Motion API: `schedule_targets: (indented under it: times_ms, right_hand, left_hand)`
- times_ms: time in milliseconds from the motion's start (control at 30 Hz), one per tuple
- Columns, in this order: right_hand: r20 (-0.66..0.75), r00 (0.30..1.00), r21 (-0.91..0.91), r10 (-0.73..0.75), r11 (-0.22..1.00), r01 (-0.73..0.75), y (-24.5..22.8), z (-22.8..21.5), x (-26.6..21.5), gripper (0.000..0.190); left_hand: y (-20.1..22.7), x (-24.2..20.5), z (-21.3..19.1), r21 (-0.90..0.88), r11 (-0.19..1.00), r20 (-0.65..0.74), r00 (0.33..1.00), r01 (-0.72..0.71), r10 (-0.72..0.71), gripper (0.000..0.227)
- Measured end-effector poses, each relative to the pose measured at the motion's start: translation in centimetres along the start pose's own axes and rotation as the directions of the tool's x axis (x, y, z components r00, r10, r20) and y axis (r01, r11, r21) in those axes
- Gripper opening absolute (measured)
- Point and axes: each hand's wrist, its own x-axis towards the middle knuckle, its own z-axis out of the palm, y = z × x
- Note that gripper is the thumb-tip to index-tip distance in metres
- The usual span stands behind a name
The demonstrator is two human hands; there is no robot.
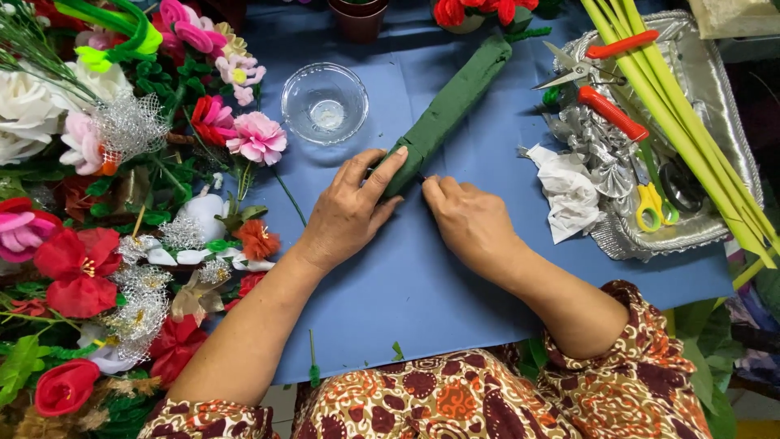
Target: Cutting a block of floral foam into smaller pieces and trimming them to fit inside a small plastic bowl.
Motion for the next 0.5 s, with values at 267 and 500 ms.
schedule_targets:
  times_ms: [267, 500]
  right_hand:
    - [0.004, 1.0, 0.17, 0.029, 0.985, -0.029, 1.1, -1.1, 1.0, 0.015]
    - [-0.002, 0.997, 0.219, 0.075, 0.973, -0.073, 1.9, -3.3, 1.6, 0.015]
  left_hand:
    - [0.1, 0.2, -0.1, -0.071, 0.997, -0.026, 0.999, 0.034, -0.036, 0.068]
    - [-0.2, 0.6, -0.5, -0.363, 0.909, -0.096, 0.962, 0.207, -0.257, 0.066]
